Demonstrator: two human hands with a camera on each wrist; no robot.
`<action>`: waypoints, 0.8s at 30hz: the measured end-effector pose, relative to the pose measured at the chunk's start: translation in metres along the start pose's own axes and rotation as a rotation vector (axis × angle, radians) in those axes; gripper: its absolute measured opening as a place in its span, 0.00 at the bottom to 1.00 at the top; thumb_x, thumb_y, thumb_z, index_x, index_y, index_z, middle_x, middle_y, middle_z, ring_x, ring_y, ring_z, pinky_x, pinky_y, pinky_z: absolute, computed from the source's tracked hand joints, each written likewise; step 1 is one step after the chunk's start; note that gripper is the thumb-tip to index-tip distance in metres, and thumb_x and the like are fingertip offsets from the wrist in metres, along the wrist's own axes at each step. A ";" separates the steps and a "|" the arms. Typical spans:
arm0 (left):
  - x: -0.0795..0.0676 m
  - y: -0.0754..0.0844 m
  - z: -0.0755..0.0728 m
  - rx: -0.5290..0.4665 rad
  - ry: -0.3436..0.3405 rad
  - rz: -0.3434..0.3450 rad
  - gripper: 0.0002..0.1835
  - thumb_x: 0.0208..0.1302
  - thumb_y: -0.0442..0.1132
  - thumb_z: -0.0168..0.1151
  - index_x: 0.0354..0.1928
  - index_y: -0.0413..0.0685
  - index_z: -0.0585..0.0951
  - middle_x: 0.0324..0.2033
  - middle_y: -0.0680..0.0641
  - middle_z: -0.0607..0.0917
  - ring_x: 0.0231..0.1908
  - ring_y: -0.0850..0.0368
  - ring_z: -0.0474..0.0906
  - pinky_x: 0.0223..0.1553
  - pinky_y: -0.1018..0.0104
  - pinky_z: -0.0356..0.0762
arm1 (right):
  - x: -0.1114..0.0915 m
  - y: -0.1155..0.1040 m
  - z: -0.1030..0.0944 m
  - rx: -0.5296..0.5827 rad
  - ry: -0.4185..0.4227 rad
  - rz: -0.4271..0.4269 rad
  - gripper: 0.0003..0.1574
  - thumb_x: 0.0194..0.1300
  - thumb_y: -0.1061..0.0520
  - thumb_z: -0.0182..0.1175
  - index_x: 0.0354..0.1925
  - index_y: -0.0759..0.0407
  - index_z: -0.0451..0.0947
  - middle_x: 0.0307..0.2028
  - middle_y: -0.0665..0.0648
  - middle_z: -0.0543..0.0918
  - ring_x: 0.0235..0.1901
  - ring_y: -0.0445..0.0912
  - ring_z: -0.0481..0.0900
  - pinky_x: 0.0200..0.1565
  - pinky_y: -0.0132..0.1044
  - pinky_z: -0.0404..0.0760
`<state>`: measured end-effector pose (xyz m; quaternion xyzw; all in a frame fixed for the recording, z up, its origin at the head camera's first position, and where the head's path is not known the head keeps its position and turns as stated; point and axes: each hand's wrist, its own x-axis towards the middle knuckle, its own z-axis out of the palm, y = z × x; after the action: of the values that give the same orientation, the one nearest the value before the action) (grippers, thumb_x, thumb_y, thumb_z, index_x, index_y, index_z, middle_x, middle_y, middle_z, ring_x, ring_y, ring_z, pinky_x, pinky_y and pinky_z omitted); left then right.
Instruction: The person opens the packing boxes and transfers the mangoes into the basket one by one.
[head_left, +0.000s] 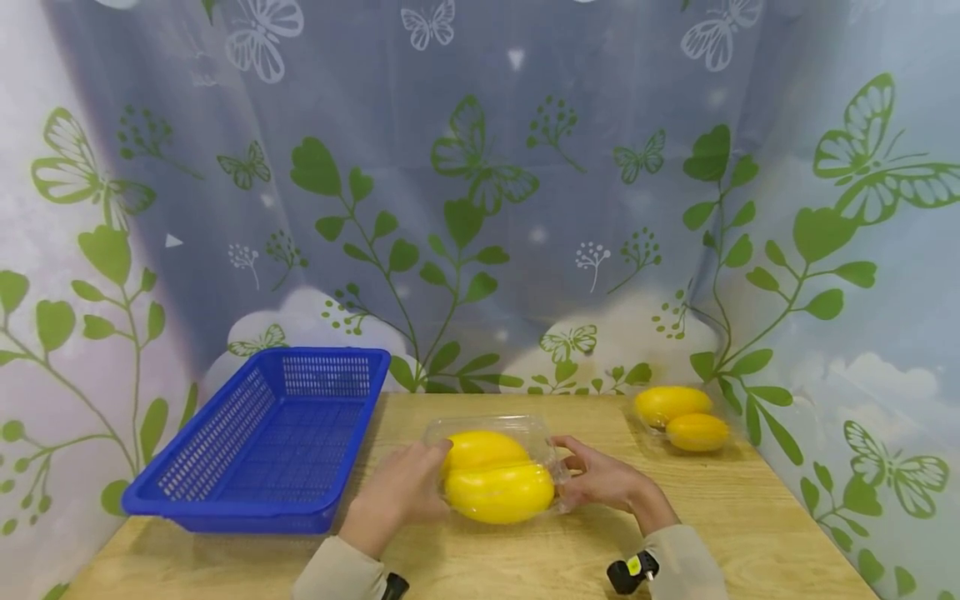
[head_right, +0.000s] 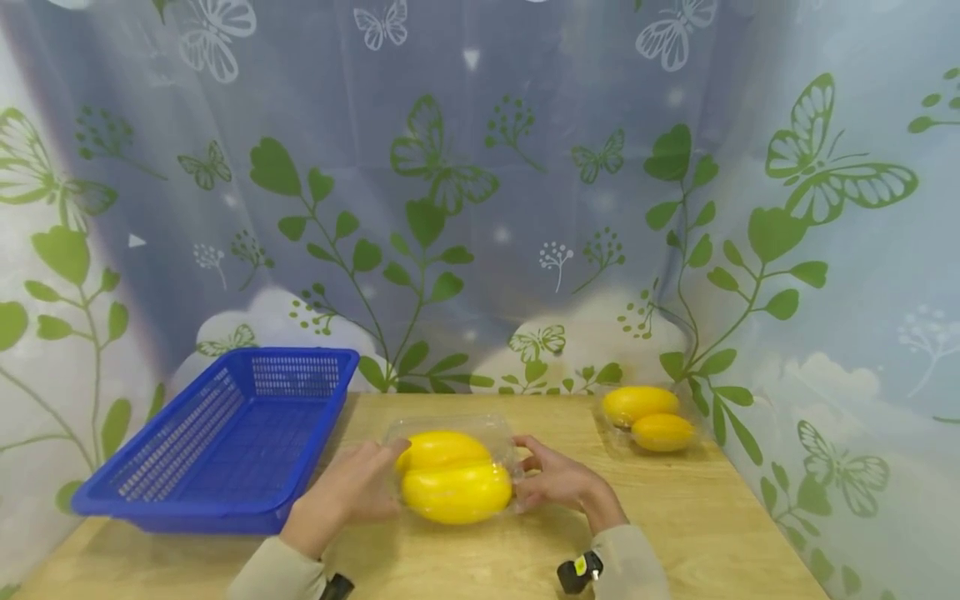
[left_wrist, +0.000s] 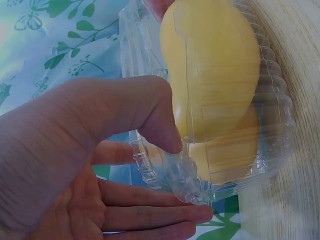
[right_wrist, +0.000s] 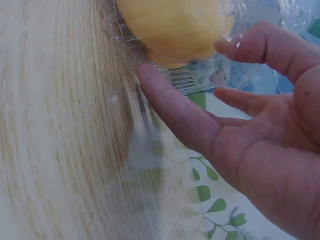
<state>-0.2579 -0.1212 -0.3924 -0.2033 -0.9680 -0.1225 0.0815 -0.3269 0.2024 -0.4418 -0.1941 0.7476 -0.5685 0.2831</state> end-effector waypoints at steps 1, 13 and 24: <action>0.000 0.000 0.000 0.001 0.002 0.001 0.35 0.38 0.40 0.78 0.54 0.41 0.81 0.28 0.46 0.84 0.25 0.55 0.75 0.31 0.56 0.80 | 0.000 0.000 0.000 -0.004 0.002 0.001 0.55 0.68 0.63 0.63 0.81 0.60 0.42 0.67 0.76 0.66 0.43 0.48 0.86 0.46 0.41 0.89; 0.000 0.003 0.001 0.045 0.008 0.005 0.32 0.38 0.41 0.78 0.51 0.41 0.82 0.26 0.46 0.84 0.24 0.54 0.76 0.27 0.57 0.79 | 0.001 0.000 0.001 0.006 -0.001 0.012 0.55 0.68 0.64 0.64 0.81 0.60 0.42 0.66 0.75 0.68 0.44 0.48 0.86 0.46 0.40 0.89; 0.000 0.003 0.002 0.045 0.037 0.030 0.24 0.37 0.36 0.76 0.42 0.43 0.83 0.22 0.50 0.79 0.22 0.56 0.71 0.24 0.60 0.73 | 0.000 -0.002 0.004 0.001 0.002 0.007 0.54 0.70 0.63 0.63 0.81 0.61 0.42 0.64 0.73 0.70 0.42 0.47 0.85 0.45 0.41 0.89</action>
<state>-0.2567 -0.1179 -0.3935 -0.2138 -0.9656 -0.1032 0.1060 -0.3245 0.1987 -0.4404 -0.1905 0.7482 -0.5682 0.2846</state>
